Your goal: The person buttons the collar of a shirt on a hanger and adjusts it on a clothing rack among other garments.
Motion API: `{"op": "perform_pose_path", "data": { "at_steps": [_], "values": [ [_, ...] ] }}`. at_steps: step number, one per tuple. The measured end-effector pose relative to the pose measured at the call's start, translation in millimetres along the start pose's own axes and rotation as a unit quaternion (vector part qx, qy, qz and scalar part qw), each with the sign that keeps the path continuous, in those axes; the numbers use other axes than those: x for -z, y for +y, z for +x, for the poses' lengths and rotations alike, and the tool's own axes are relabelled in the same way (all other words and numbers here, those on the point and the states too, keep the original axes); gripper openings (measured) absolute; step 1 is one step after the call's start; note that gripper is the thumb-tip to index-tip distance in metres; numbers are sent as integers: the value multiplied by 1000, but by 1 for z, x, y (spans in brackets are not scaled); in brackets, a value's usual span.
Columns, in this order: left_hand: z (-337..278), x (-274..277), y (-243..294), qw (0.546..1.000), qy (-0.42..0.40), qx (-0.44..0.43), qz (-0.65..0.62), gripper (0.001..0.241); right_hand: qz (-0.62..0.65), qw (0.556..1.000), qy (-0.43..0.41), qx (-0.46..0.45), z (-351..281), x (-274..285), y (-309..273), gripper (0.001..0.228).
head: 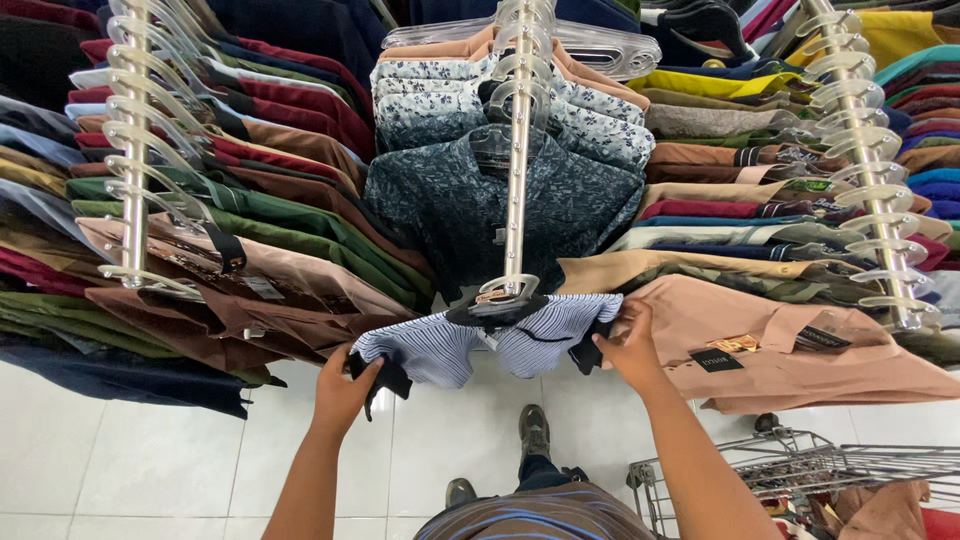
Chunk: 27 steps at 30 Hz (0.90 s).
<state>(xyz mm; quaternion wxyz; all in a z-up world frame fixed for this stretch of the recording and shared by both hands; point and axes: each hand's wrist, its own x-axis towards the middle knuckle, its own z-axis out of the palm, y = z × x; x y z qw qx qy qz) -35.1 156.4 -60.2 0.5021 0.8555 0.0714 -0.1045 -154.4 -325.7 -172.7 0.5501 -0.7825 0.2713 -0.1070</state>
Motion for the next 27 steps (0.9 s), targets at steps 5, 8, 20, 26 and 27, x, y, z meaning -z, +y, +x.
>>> {"op": "perform_pose_path", "data": {
  "at_steps": [5,8,20,26,27],
  "values": [
    [-7,-8,32,996,-3,-65,-66,26,-32,998,-29,-34,-14,-6,-26,101],
    [2,-10,27,995,8,-84,-50,20,-24,998,-46,-25,-7,-1,-29,71],
    [22,0,-32,990,-17,12,140,40,-227,968,20,-101,-46,55,-1,44],
    [54,7,-92,966,-1,-28,258,34,-389,910,-32,-137,-41,86,-6,35],
    [62,1,-100,972,1,-30,234,33,-363,923,-29,-127,-44,83,-18,37]
  ]
}}
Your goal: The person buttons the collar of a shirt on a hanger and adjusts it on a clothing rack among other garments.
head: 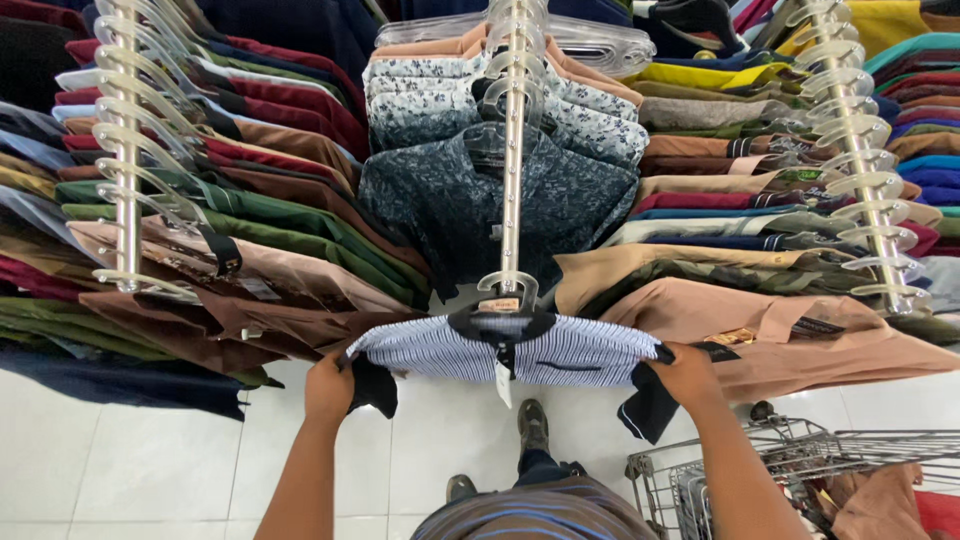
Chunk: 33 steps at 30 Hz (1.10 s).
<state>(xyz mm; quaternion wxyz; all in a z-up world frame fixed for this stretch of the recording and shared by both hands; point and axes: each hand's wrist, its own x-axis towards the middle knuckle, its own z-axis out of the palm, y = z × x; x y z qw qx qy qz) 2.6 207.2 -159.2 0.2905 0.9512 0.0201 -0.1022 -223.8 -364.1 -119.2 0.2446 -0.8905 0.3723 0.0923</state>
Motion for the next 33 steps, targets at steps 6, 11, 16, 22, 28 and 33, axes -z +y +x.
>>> {"op": "perform_pose_path", "data": {
  "at_steps": [6,11,16,22,28,33],
  "values": [
    [-4,-18,-10,997,27,-49,55,30,-15,997,68,-38,22,-24,43,39],
    [-22,-44,-3,994,15,-30,101,31,23,956,267,-117,7,-92,47,66],
    [-29,-58,4,996,13,22,82,32,551,762,-99,-327,1,-103,-9,89],
    [-21,-55,25,988,57,142,22,24,570,767,-156,-248,93,-175,1,52],
    [-8,-89,53,628,-249,462,-575,73,-199,952,-59,224,159,-239,71,84],
    [26,-126,99,770,-288,314,-475,54,621,709,-167,-290,128,-189,-2,67]
  ]
}}
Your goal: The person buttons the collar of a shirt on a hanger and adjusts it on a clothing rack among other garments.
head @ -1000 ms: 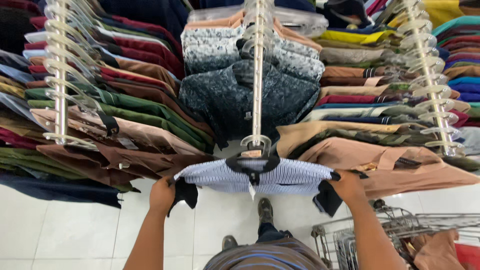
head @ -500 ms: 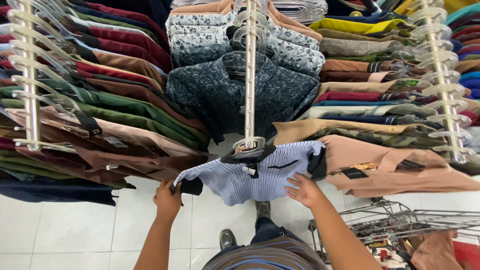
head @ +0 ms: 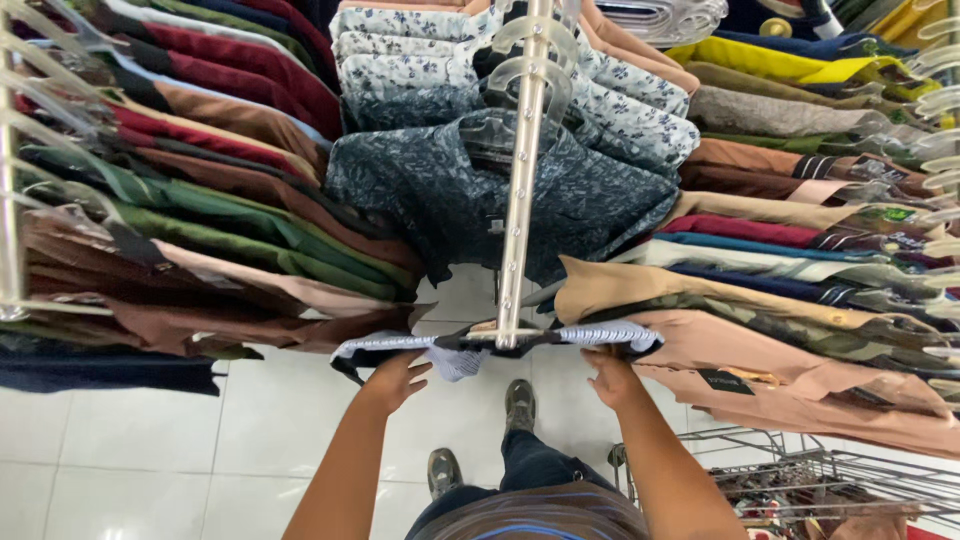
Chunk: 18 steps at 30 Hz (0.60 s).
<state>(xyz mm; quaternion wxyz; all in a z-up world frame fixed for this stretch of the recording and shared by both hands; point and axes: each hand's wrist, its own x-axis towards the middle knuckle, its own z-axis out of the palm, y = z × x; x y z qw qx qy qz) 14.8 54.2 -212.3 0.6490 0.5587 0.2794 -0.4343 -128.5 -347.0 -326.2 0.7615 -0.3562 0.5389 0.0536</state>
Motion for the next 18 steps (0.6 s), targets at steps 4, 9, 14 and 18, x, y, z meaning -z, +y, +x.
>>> {"op": "perform_pose_path", "data": {
  "at_steps": [4,9,14,18],
  "values": [
    [154,90,-73,727,96,-317,601,47,-164,983,43,73,38,77,37,61],
    [149,78,-75,775,162,-217,571,36,-6,998,24,50,34,22,9,78],
    [168,101,-83,854,134,-185,468,44,-151,976,80,132,-74,-27,-8,85],
    [6,25,-6,932,217,-20,289,111,-444,879,37,170,-60,30,24,83]
  ]
}}
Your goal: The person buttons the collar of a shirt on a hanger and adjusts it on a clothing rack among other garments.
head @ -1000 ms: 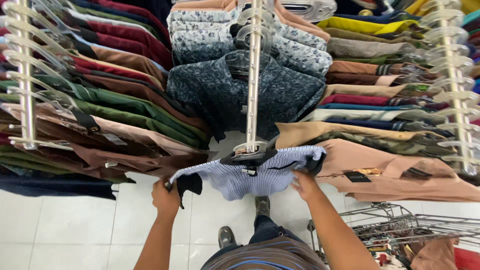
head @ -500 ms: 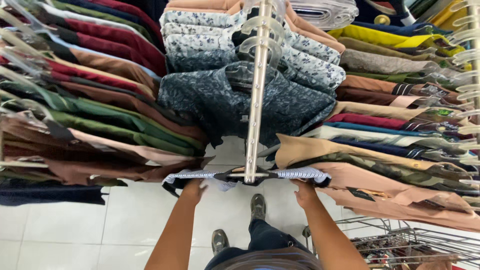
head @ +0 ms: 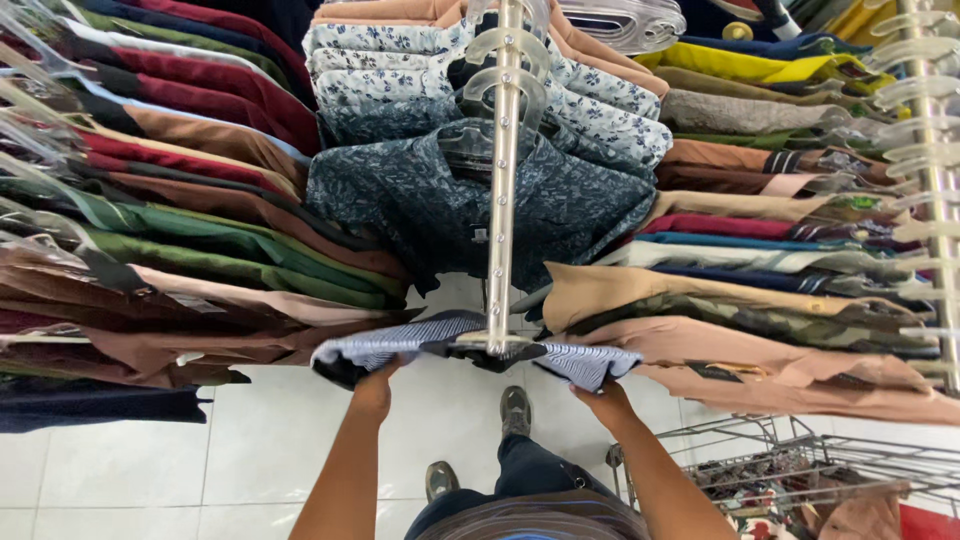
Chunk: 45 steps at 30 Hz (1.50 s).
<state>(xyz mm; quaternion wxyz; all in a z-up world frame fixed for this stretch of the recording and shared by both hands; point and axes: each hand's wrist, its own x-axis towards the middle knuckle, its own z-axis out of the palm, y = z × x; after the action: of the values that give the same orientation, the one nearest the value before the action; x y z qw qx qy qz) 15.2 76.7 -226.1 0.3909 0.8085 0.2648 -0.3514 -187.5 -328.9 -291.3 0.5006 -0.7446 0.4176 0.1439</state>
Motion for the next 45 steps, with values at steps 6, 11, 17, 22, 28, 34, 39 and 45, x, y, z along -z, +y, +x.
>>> {"op": "perform_pose_path", "data": {
  "at_steps": [6,11,17,22,28,34,39,45],
  "values": [
    [-9,-3,-80,977,-96,-178,-62,61,-75,993,-5,-93,-40,-4,52,66],
    [-36,21,-168,989,-134,-38,-44,57,26,998,0,-58,-105,-27,86,54],
    [-84,42,-231,974,-222,-28,42,84,-73,995,17,-63,-167,-73,153,63],
    [-103,35,-282,970,-244,-9,13,61,-62,993,-35,-97,-213,-93,217,54],
    [-103,-1,-357,971,-224,-38,73,48,-200,966,-149,-74,-216,-58,252,44],
    [-143,-45,-378,994,-10,-104,15,55,-67,982,-155,-80,-221,0,240,49],
    [-236,-44,-296,953,112,-184,-215,33,98,988,105,55,-287,47,146,30],
    [-257,-2,-255,891,277,-336,-125,41,72,967,187,156,-293,110,124,63]
  ]
}}
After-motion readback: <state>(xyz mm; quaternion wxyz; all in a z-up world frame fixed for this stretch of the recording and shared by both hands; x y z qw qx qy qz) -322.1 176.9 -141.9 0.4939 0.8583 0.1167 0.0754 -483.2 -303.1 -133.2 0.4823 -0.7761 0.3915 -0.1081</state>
